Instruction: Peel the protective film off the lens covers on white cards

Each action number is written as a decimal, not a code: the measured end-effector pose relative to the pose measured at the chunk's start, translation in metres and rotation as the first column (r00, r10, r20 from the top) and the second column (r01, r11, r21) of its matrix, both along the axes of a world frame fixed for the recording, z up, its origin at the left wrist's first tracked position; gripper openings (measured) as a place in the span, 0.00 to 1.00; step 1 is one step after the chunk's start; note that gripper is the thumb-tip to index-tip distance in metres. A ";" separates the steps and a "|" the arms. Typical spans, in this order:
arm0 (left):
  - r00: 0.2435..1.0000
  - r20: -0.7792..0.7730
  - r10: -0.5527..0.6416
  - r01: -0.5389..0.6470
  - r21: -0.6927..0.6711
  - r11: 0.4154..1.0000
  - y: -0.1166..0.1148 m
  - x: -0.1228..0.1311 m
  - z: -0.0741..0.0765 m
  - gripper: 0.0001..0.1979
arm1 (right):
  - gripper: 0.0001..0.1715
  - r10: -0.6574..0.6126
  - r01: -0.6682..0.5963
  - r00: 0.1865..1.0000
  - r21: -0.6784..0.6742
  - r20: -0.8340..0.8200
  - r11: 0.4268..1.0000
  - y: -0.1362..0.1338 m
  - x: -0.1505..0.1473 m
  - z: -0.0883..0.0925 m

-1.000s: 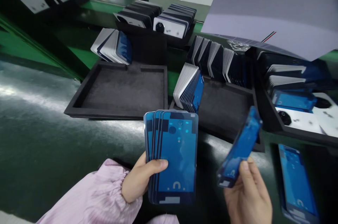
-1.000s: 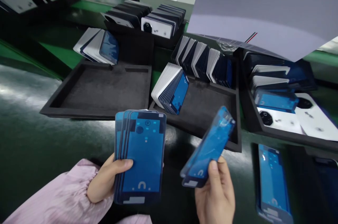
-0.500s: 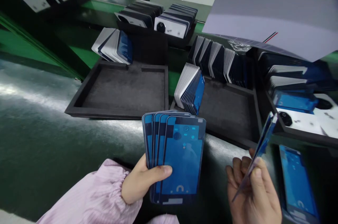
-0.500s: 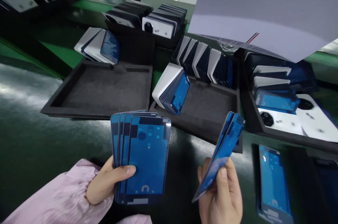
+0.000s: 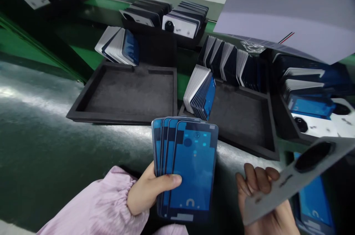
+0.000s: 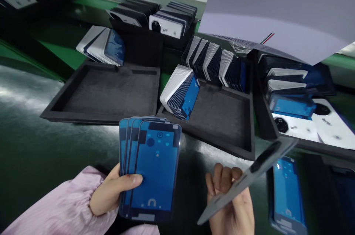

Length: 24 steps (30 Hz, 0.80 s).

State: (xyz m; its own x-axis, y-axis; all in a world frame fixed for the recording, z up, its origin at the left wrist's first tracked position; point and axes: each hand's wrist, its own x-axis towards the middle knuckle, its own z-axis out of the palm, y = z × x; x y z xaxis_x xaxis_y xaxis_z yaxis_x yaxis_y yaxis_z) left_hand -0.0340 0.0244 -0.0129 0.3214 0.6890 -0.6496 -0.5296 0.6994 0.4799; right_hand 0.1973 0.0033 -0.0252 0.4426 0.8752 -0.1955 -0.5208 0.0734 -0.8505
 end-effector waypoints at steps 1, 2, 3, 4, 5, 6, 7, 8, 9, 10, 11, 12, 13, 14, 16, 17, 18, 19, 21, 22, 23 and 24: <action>1.000 0.013 0.006 -0.006 -0.010 1.000 0.001 0.000 0.000 0.24 | 0.05 -0.001 0.001 1.000 -0.002 0.001 1.000 0.001 -0.001 0.001; 1.000 0.025 0.013 -0.012 -0.017 1.000 0.003 0.001 0.000 0.22 | 0.05 -0.002 0.002 1.000 -0.012 0.002 1.000 0.001 -0.002 0.001; 0.999 0.035 0.022 -0.021 -0.021 1.000 0.005 0.001 0.000 0.20 | 0.06 -0.002 0.002 1.000 -0.022 0.004 1.000 0.002 -0.002 0.001; 0.999 0.042 0.031 -0.030 -0.025 0.999 0.007 0.002 0.000 0.18 | 0.07 -0.001 0.001 1.000 -0.031 0.006 1.000 0.002 -0.002 0.002; 0.998 0.046 0.041 -0.040 -0.029 0.999 0.008 0.002 0.000 0.16 | 0.09 0.002 -0.002 1.000 -0.039 0.008 0.999 0.002 -0.002 0.002; 0.998 0.048 0.049 -0.048 -0.032 0.998 0.009 0.002 0.000 0.15 | 0.10 0.006 -0.005 1.000 -0.043 0.013 0.999 0.002 -0.002 0.002; 0.997 0.048 0.056 -0.054 -0.035 0.998 0.010 0.001 -0.001 0.14 | 0.11 0.010 -0.009 1.000 -0.047 0.018 0.999 0.001 -0.001 0.002; 0.997 0.045 0.061 -0.059 -0.036 0.998 0.011 0.001 -0.001 0.14 | 0.10 0.014 -0.013 1.000 -0.048 0.025 0.999 0.001 -0.001 0.002; 0.997 0.040 0.065 -0.064 -0.037 0.997 0.012 0.000 -0.002 0.13 | 0.09 0.019 -0.018 0.999 -0.049 0.032 0.999 0.001 0.000 0.002; 0.997 0.033 0.068 -0.067 -0.036 0.997 0.012 0.000 -0.003 0.13 | 0.08 0.023 -0.021 0.999 -0.050 0.042 0.999 0.001 0.000 0.001; 0.997 0.023 0.070 -0.069 -0.034 0.997 0.012 -0.001 -0.004 0.12 | 0.07 0.026 -0.023 0.998 -0.051 0.053 0.998 0.000 -0.001 0.000; 0.997 0.011 0.070 -0.070 -0.029 0.997 0.012 -0.001 -0.005 0.12 | 0.09 0.032 -0.028 0.997 -0.056 0.065 0.998 -0.001 -0.002 -0.001; 0.998 -0.003 0.069 -0.069 -0.022 0.997 0.012 -0.001 -0.006 0.12 | 0.11 0.041 -0.036 0.996 -0.066 0.078 0.997 -0.002 -0.004 -0.003; 0.998 -0.019 0.067 -0.067 -0.011 0.998 0.011 0.000 -0.007 0.13 | 0.13 0.057 -0.049 0.994 -0.081 0.092 0.995 -0.004 -0.008 -0.006; 0.997 -0.055 0.063 -0.062 0.021 0.998 0.008 0.003 -0.010 0.16 | 0.14 0.112 -0.095 0.987 -0.138 0.116 0.986 -0.009 -0.018 -0.013; 0.996 -0.070 0.060 -0.057 0.040 0.998 0.007 0.004 -0.012 0.17 | 0.13 0.149 -0.126 0.981 -0.176 0.126 0.976 -0.013 -0.024 -0.017; 0.995 -0.080 0.058 -0.053 0.057 0.997 0.005 0.006 -0.014 0.19 | 0.12 0.192 -0.160 0.972 -0.219 0.133 0.963 -0.017 -0.029 -0.021; 0.995 -0.085 0.056 -0.050 0.069 0.996 0.004 0.007 -0.015 0.20 | 0.12 0.236 -0.195 0.962 -0.259 0.137 0.946 -0.020 -0.034 -0.025; 0.996 -0.080 0.050 -0.044 0.073 0.996 0.001 0.008 -0.018 0.20 | 0.12 0.313 -0.256 0.939 -0.319 0.143 0.913 -0.025 -0.039 -0.030; 0.996 -0.070 0.047 -0.043 0.066 0.997 0.001 0.008 -0.019 0.20 | 0.12 0.344 -0.280 0.928 -0.337 0.146 0.899 -0.026 -0.038 -0.031; 0.997 -0.056 0.045 -0.042 0.056 0.998 0.001 0.007 -0.020 0.20 | 0.12 0.367 -0.299 0.919 -0.351 0.146 0.887 -0.026 -0.037 -0.031; 0.998 -0.039 0.043 -0.041 0.045 0.998 0.001 0.005 -0.020 0.19 | 0.14 0.379 -0.308 0.914 -0.360 0.145 0.880 -0.025 -0.034 -0.031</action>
State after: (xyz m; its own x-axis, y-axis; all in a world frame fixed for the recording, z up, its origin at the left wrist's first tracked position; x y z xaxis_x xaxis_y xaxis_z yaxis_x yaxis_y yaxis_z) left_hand -0.0286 0.0251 -0.0328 0.2657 0.7298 -0.6300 -0.5380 0.6545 0.5312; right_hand 0.1633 -0.0214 -0.0559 0.1861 0.8829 -0.4311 -0.2738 -0.3748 -0.8857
